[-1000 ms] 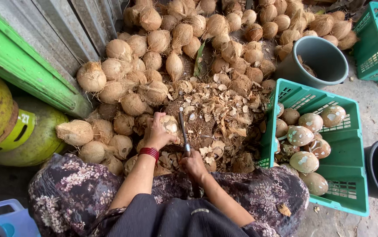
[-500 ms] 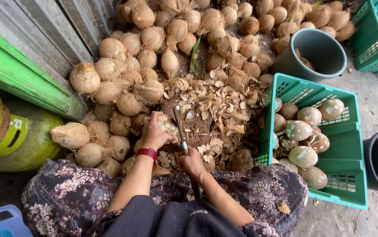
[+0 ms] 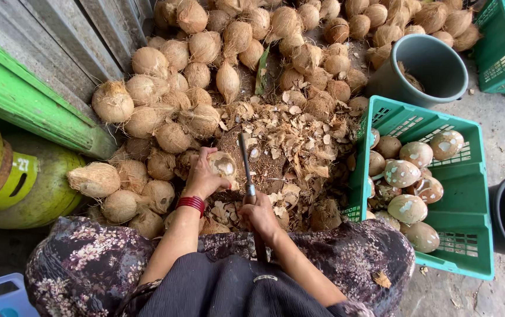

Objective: The person sits on the ground and uses a long metal tool to peel the fibrous husk off coconuts. They rotate each coconut while scraping away the husk and place the peeled coconuts into a green crate.

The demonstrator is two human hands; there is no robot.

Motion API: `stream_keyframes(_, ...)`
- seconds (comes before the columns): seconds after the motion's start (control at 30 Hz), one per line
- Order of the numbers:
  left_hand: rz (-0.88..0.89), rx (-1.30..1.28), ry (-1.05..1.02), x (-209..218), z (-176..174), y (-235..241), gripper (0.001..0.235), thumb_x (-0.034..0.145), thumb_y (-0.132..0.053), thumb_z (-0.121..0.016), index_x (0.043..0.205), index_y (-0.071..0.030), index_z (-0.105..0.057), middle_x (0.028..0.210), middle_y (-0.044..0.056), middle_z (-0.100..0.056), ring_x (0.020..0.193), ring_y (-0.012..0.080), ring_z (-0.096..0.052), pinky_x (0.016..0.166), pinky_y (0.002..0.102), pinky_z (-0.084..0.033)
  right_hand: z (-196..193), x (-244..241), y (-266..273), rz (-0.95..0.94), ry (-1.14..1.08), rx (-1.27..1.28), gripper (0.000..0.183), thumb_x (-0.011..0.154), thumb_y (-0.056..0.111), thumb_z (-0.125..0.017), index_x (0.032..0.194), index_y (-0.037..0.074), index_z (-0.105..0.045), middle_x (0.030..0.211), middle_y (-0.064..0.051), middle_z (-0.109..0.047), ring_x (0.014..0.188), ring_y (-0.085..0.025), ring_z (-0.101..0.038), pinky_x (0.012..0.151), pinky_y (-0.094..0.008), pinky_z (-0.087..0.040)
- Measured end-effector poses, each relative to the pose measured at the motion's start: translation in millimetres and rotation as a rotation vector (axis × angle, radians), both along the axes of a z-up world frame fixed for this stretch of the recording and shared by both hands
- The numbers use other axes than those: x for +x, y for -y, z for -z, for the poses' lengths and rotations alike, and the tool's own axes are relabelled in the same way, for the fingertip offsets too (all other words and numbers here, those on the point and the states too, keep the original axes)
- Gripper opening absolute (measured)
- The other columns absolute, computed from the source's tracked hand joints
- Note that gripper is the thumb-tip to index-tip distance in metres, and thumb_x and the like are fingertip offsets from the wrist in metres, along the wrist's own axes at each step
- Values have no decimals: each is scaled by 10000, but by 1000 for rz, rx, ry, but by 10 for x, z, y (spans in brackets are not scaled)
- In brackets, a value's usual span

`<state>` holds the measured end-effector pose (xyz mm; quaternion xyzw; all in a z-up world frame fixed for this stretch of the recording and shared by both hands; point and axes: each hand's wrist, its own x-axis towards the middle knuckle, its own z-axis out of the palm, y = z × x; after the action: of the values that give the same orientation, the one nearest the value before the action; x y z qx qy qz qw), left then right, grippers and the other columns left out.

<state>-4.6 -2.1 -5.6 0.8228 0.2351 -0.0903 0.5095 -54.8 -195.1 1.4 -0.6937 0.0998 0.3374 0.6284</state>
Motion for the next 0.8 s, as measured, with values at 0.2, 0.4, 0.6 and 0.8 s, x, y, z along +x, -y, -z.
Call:
stream_keyframes(0.2,1,142,-8,33,50,133,1009,460,-59,-922,1309,-266,-417,1183,104,-412,1089,303,-543,824,443,-608,-13,-58,-154,-31,221,-32,139,867,-40,-464,844,95,-492,648,-34,-511,486,-97,-454,410,-241,-410)
stream_keyframes(0.4,35,230,-10,16,39,181,1011,433,-90,-952,1269,-253,-407,1151,94,-406,1078,292,-522,826,439,-597,55,35,-62,21,-85,-2,164,802,-65,-568,821,80,-494,608,-61,-516,434,-140,-430,382,-263,-410)
stream_keyframes(0.6,32,101,-22,-1,92,52,1033,459,-63,-925,1320,-245,-385,1183,116,-399,1123,306,-519,939,473,-563,126,5,54,19,409,-26,186,814,7,-617,713,84,-480,600,-29,-551,436,-115,-466,364,-271,-413)
stream_keyframes(0.8,18,-69,26,19,123,-59,1019,429,9,-900,1288,-264,-426,1319,107,-417,1261,313,-472,1029,505,-508,227,32,-50,-131,-122,7,150,768,-32,-590,705,34,-472,573,-65,-504,402,-166,-434,343,-289,-370)
